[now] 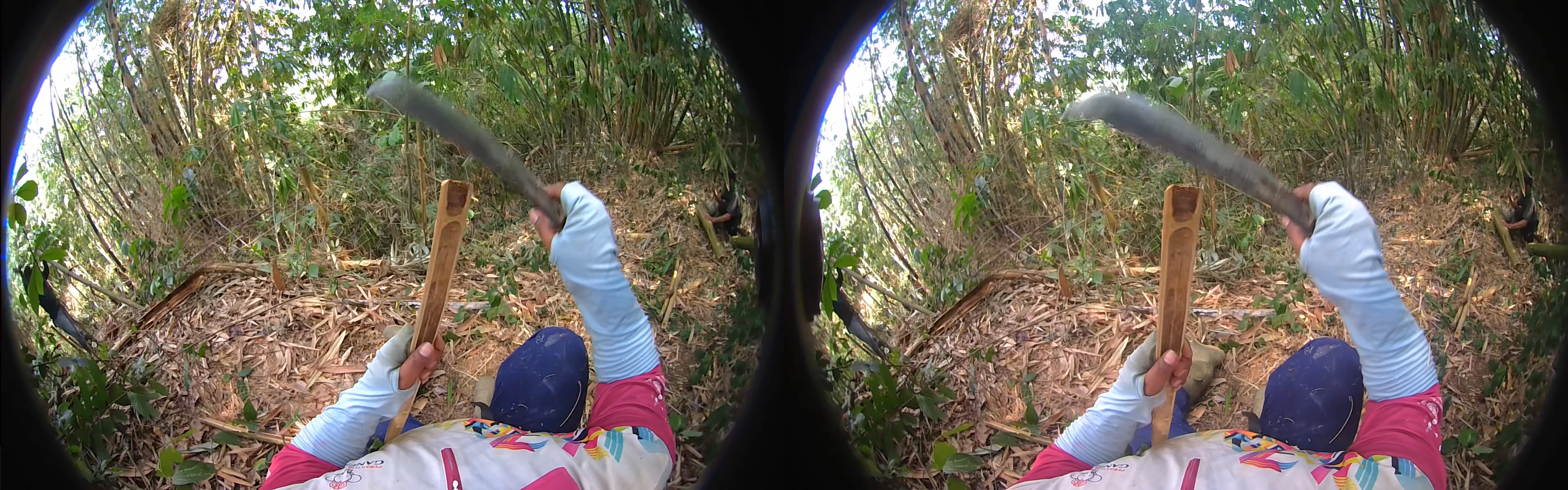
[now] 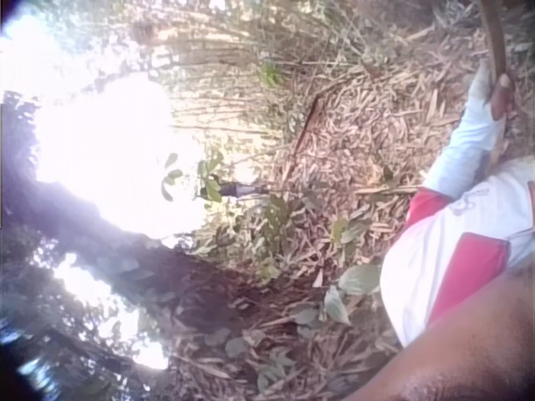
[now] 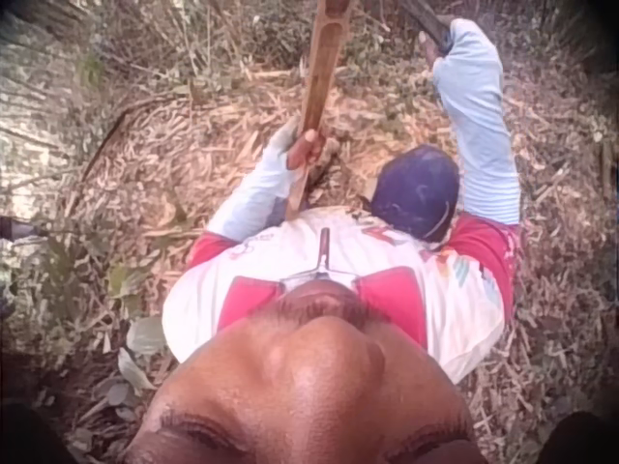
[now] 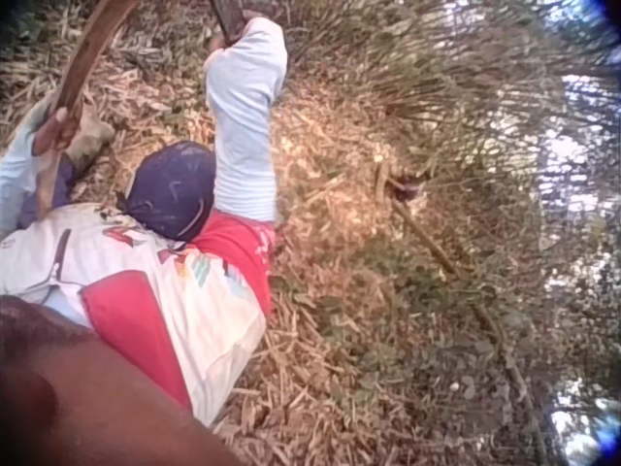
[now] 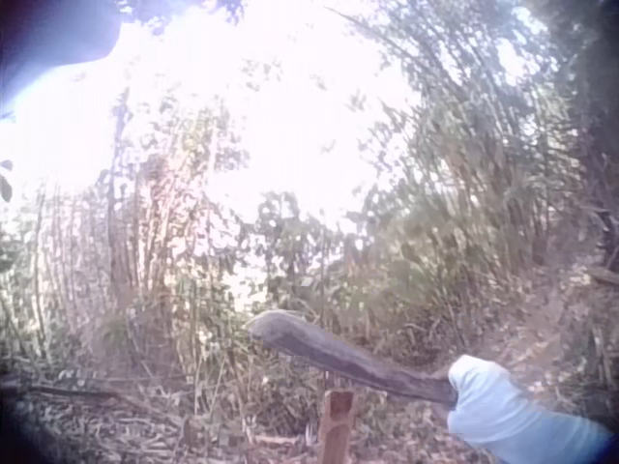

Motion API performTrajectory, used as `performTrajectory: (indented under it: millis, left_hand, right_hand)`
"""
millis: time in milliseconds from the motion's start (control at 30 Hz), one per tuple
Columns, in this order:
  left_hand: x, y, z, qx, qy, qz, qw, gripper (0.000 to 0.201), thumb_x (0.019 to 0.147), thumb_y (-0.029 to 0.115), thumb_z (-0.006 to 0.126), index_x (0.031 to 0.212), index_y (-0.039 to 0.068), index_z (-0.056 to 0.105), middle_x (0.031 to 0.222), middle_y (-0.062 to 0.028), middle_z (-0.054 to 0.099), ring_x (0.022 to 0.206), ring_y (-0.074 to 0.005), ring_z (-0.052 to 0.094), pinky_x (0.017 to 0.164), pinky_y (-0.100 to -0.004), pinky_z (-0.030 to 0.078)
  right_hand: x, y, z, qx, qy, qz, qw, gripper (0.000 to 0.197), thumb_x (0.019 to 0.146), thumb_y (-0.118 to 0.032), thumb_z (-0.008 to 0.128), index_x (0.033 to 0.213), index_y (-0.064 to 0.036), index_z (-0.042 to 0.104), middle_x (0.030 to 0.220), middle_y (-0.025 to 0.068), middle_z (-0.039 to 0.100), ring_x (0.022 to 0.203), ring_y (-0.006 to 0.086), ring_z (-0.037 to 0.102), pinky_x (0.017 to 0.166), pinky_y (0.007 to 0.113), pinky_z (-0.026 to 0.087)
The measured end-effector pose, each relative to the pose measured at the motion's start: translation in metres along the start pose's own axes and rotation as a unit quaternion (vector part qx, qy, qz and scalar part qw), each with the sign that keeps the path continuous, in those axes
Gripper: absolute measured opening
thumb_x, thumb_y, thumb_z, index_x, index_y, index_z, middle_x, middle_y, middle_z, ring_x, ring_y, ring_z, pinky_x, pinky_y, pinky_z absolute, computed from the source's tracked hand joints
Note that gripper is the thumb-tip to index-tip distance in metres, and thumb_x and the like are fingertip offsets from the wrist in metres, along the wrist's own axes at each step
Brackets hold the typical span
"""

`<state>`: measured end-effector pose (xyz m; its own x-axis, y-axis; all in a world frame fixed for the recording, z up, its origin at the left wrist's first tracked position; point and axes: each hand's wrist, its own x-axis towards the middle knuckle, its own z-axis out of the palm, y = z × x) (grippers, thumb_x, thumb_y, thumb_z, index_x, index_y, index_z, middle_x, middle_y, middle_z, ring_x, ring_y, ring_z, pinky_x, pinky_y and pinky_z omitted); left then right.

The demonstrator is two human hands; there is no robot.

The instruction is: The person sits on the forest floor and uses a machete to split a bamboo stalk lengthwise and then hollow out the interior. They repeatedly strike the bamboo to remove the inner pith and smooth the walls of the resulting trough.

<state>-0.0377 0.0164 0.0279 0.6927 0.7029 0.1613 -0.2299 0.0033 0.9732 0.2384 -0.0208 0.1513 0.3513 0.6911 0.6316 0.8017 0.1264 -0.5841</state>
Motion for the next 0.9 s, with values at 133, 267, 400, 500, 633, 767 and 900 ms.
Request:
performTrajectory:
  millis: [133, 267, 400, 500, 633, 767, 900]
  left_hand:
    - [0.003, 0.000, -0.006, -0.025, -0.025, -0.011, 0.999, 0.043, 0.095, 0.044, 0.057, 0.102, 0.002, 0.052, 0.070, -0.0007, 0.046, 0.058, -0.0091, 0.045, 0.052, -0.0236, 0.040]
    - [0.005, 0.001, -0.009, -0.035, -0.043, -0.026, 0.998, 0.046, 0.094, 0.047, 0.059, 0.102, 0.002, 0.052, 0.070, -0.0008, 0.047, 0.057, -0.0095, 0.045, 0.051, -0.0240, 0.040]
    - [0.007, -0.003, -0.018, -0.062, -0.059, -0.036, 0.996, 0.047, 0.092, 0.047, 0.060, 0.102, 0.002, 0.053, 0.069, -0.0015, 0.047, 0.057, -0.0111, 0.047, 0.052, -0.0252, 0.042]
    - [0.007, -0.004, -0.022, -0.085, -0.052, -0.050, 0.994, 0.046, 0.092, 0.046, 0.062, 0.102, 0.002, 0.055, 0.068, -0.0026, 0.048, 0.058, -0.0132, 0.049, 0.053, -0.0274, 0.044]
    - [0.004, 0.007, -0.026, -0.113, -0.026, -0.038, 0.993, 0.043, 0.091, 0.043, 0.063, 0.101, 0.001, 0.057, 0.069, -0.0043, 0.049, 0.060, -0.0158, 0.051, 0.055, -0.0305, 0.046]
    - [0.002, 0.019, -0.041, -0.158, -0.026, -0.004, 0.987, 0.043, 0.090, 0.039, 0.065, 0.103, -0.002, 0.058, 0.074, -0.0087, 0.055, 0.066, -0.0201, 0.056, 0.061, -0.0339, 0.051]
    - [0.004, 0.039, -0.064, -0.147, -0.051, 0.073, 0.985, 0.054, 0.088, 0.044, 0.064, 0.110, -0.005, 0.057, 0.085, -0.0161, 0.063, 0.077, -0.0273, 0.064, 0.067, -0.0372, 0.054]
  right_hand:
    - [-0.026, -0.005, 0.015, 0.014, -0.050, 0.016, 0.999, 0.027, 0.077, -0.005, 0.074, 0.102, -0.0028, 0.065, 0.076, 0.0060, 0.066, 0.067, 0.0121, 0.062, 0.059, 0.027, 0.050]
    - [-0.030, 0.009, 0.030, 0.089, -0.087, 0.092, 0.988, 0.020, 0.082, -0.016, 0.074, 0.096, -0.0048, 0.065, 0.069, 0.0017, 0.061, 0.062, 0.0090, 0.055, 0.056, 0.026, 0.045]
    - [-0.029, 0.031, 0.052, 0.211, -0.097, 0.122, 0.965, 0.019, 0.079, -0.017, 0.077, 0.092, -0.0072, 0.066, 0.069, -0.0020, 0.061, 0.062, 0.0085, 0.053, 0.056, 0.025, 0.043]
    - [-0.029, 0.061, 0.073, 0.230, -0.085, 0.073, 0.967, 0.023, 0.077, -0.020, 0.078, 0.091, -0.0064, 0.067, 0.069, 0.0001, 0.062, 0.062, 0.0089, 0.055, 0.057, 0.027, 0.044]
    - [-0.033, 0.071, 0.083, 0.251, -0.131, 0.169, 0.944, 0.024, 0.075, -0.021, 0.079, 0.090, -0.0059, 0.067, 0.070, 0.0017, 0.062, 0.061, 0.0100, 0.056, 0.057, 0.028, 0.045]
    - [-0.040, 0.076, 0.092, 0.278, -0.173, 0.212, 0.921, 0.028, 0.075, -0.023, 0.079, 0.092, -0.0049, 0.066, 0.064, 0.0011, 0.057, 0.058, 0.0103, 0.053, 0.052, 0.029, 0.043]
    - [-0.043, 0.052, 0.086, 0.290, -0.210, 0.249, 0.900, 0.024, 0.080, -0.019, 0.075, 0.094, -0.0034, 0.063, 0.061, 0.0013, 0.052, 0.046, 0.0106, 0.048, 0.037, 0.028, 0.037]
